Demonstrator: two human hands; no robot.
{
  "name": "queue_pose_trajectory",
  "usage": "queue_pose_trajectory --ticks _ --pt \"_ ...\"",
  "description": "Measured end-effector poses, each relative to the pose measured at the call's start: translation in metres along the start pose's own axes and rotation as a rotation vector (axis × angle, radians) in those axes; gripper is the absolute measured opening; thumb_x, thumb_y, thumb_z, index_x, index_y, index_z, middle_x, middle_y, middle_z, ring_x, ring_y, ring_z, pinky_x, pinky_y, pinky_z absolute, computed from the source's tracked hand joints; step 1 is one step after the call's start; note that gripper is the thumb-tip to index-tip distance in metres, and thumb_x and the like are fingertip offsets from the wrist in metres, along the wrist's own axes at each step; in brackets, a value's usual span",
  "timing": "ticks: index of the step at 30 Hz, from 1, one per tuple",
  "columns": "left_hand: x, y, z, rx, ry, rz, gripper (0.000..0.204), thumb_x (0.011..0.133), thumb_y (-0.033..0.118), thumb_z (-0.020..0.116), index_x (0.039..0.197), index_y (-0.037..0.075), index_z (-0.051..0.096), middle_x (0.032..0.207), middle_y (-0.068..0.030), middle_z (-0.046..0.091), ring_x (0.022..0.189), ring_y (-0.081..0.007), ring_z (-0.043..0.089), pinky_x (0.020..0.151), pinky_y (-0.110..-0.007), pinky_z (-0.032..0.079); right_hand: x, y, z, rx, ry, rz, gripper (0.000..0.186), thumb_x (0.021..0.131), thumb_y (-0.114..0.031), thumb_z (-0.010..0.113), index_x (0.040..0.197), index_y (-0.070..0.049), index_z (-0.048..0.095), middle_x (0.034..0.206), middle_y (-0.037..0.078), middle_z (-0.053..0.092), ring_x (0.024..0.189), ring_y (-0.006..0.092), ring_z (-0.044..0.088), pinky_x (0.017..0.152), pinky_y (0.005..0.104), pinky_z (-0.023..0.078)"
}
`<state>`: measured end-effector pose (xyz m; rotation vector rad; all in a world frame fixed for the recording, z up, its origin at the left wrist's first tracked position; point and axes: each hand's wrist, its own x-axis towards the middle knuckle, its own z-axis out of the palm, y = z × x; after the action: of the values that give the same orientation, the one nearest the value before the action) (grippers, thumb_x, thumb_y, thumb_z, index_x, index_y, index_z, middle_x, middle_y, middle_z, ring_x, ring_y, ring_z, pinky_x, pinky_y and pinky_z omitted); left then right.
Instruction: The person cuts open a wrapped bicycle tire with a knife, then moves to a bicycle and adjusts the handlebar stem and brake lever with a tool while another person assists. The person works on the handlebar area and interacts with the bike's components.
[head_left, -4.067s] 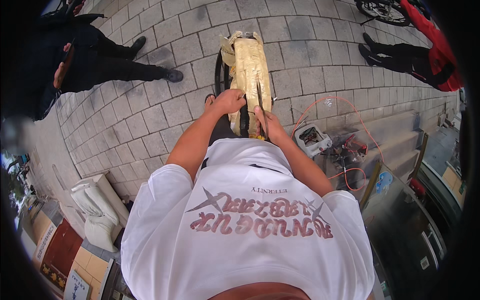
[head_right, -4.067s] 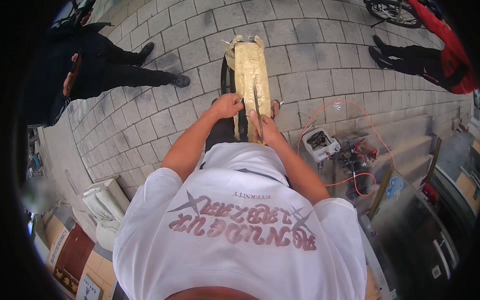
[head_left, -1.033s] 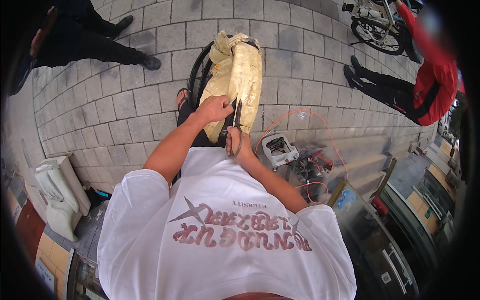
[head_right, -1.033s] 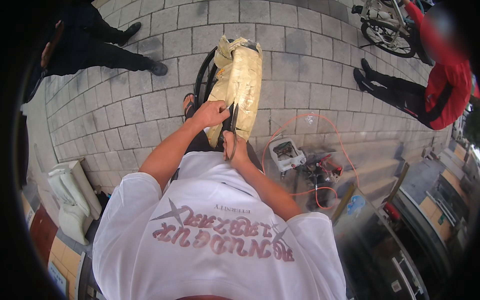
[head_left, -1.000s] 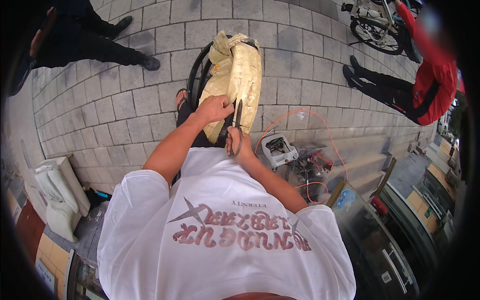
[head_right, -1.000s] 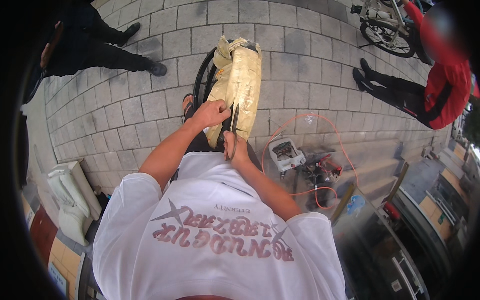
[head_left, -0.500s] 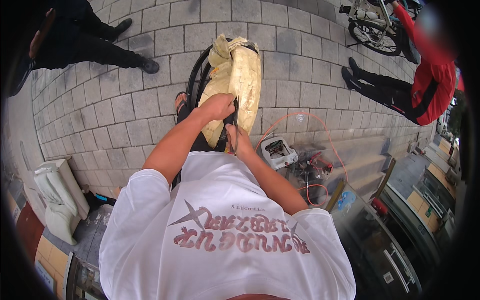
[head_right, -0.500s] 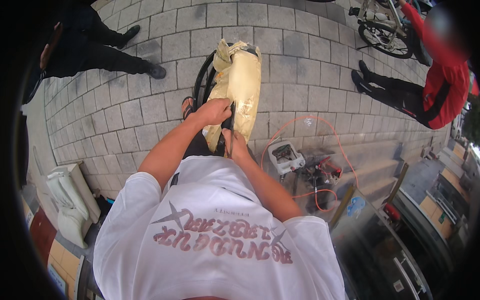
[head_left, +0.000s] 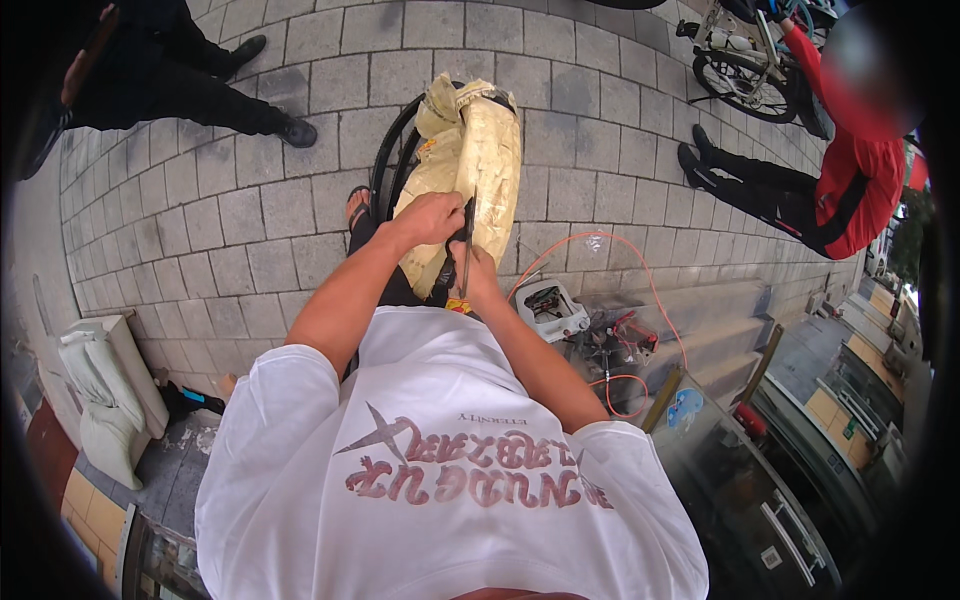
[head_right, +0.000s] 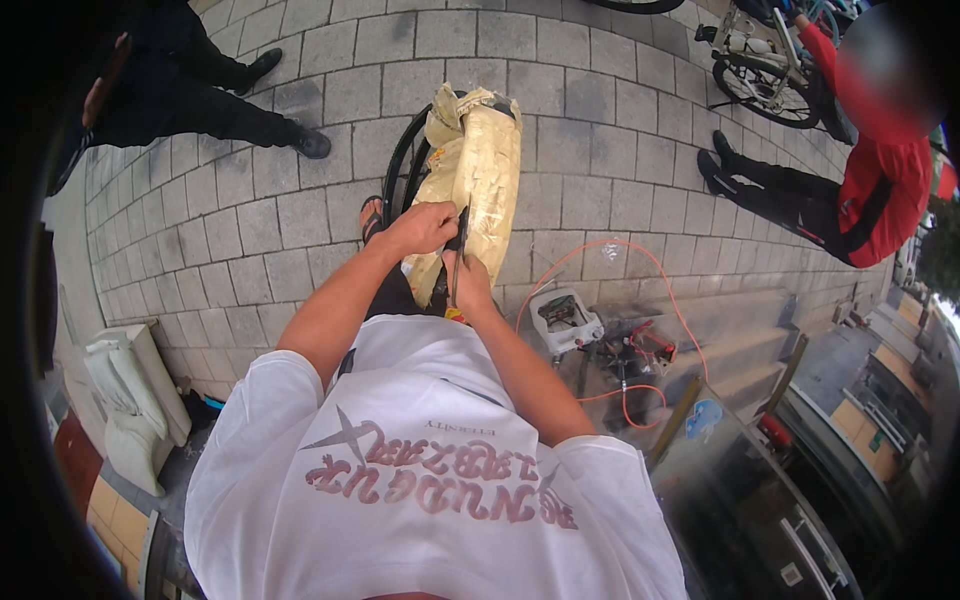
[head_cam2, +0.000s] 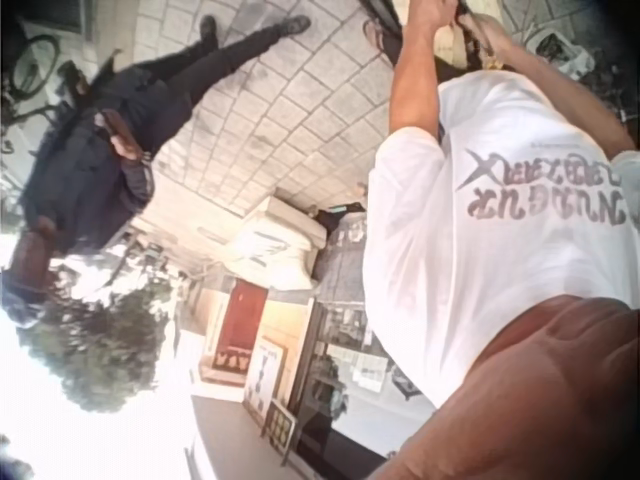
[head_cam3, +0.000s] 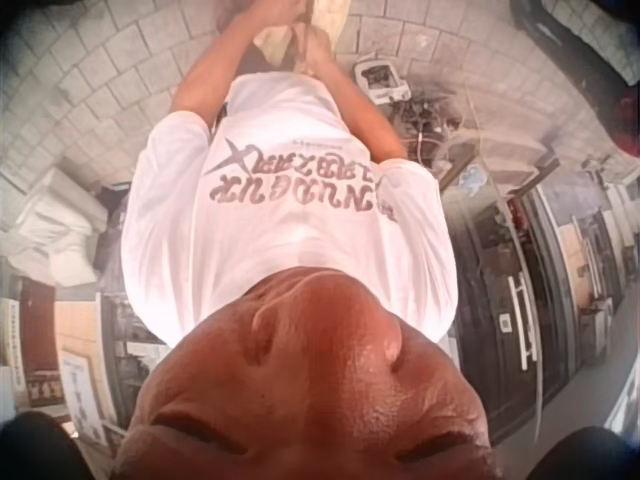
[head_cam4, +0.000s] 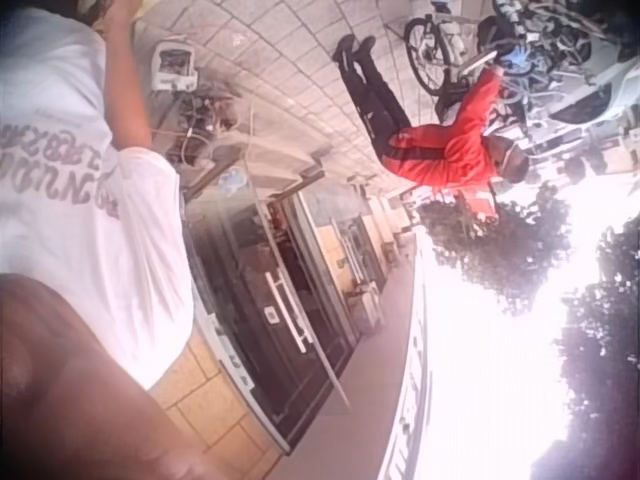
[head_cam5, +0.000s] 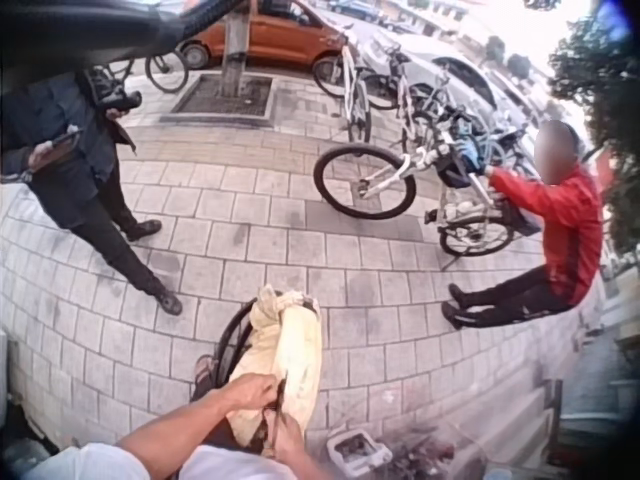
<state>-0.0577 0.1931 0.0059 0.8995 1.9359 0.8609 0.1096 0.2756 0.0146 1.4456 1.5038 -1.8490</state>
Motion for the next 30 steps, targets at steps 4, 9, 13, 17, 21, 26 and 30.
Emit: queue_pose_trajectory --ticks 4,9,13,17,21,26,30 --pt "-0.005 -0.001 0.003 0.006 0.022 -0.016 0.024 0.090 0.022 0.059 0.089 -0.001 0.063 0.090 -0.0278 0.069 0.088 -0.0481 0.066 0.081 -0.053 0.052 -0.003 0.007 -0.002 -0.125 0.035 -0.079 0.052 0.098 -0.046 0.061 0.084 0.005 0.060 0.065 0.009 0.055 0.061 0.0194 0.054 0.059 0.0369 0.044" --pt "-0.005 -0.003 0.000 -0.009 -0.016 -0.024 0.026 0.093 0.024 0.058 0.089 -0.001 0.062 0.089 -0.0277 0.069 0.089 -0.0482 0.065 0.081 -0.053 0.051 -0.011 -0.006 0.003 0.007 0.018 -0.004 0.044 0.097 -0.043 0.064 0.085 -0.002 0.058 0.065 0.003 0.050 0.057 0.0150 0.050 0.053 0.0336 0.041" --pt "-0.004 -0.006 0.000 -0.015 0.000 -0.014 0.026 0.094 0.024 0.058 0.089 -0.001 0.062 0.089 -0.0270 0.068 0.088 -0.0484 0.065 0.080 -0.053 0.051 -0.014 -0.012 -0.002 0.121 -0.052 0.073 0.035 0.095 -0.042 0.068 0.089 -0.010 0.055 0.067 -0.003 0.045 0.051 0.0109 0.045 0.046 0.0302 0.037" --pt "-0.001 -0.011 0.000 0.005 -0.007 0.002 0.026 0.094 0.025 0.058 0.089 -0.001 0.063 0.089 -0.0259 0.069 0.088 -0.0476 0.065 0.079 -0.053 0.051 -0.017 -0.018 -0.002 0.119 -0.064 0.109 0.035 0.095 -0.043 0.068 0.090 -0.010 0.055 0.068 -0.004 0.045 0.053 0.0102 0.045 0.046 0.0298 0.036" --pt "-0.002 -0.010 0.000 -0.024 -0.022 -0.057 0.026 0.093 0.025 0.058 0.089 0.000 0.063 0.089 -0.0247 0.069 0.088 -0.0467 0.065 0.080 -0.052 0.051 -0.019 -0.018 0.001 0.147 -0.066 0.114 0.036 0.095 -0.044 0.067 0.088 -0.010 0.056 0.067 -0.003 0.046 0.052 0.0110 0.045 0.046 0.0297 0.036" --pt "-0.002 -0.004 -0.004 0.008 -0.036 -0.064 0.026 0.092 0.025 0.058 0.089 0.000 0.064 0.089 -0.0249 0.069 0.089 -0.0463 0.066 0.081 -0.052 0.051 -0.025 -0.026 0.011 0.071 0.026 0.071 0.036 0.094 -0.043 0.066 0.086 -0.009 0.056 0.064 -0.002 0.045 0.051 0.0118 0.046 0.047 0.0298 0.037" --pt "0.002 -0.007 -0.001 0.027 -0.003 -0.020 0.026 0.093 0.025 0.058 0.090 0.000 0.063 0.090 -0.0255 0.070 0.090 -0.0462 0.066 0.081 -0.053 0.051 -0.015 -0.028 0.015 0.094 0.049 0.062 0.036 0.093 -0.042 0.065 0.085 -0.008 0.056 0.061 -0.002 0.044 0.046 0.0128 0.044 0.043 0.0308 0.036"
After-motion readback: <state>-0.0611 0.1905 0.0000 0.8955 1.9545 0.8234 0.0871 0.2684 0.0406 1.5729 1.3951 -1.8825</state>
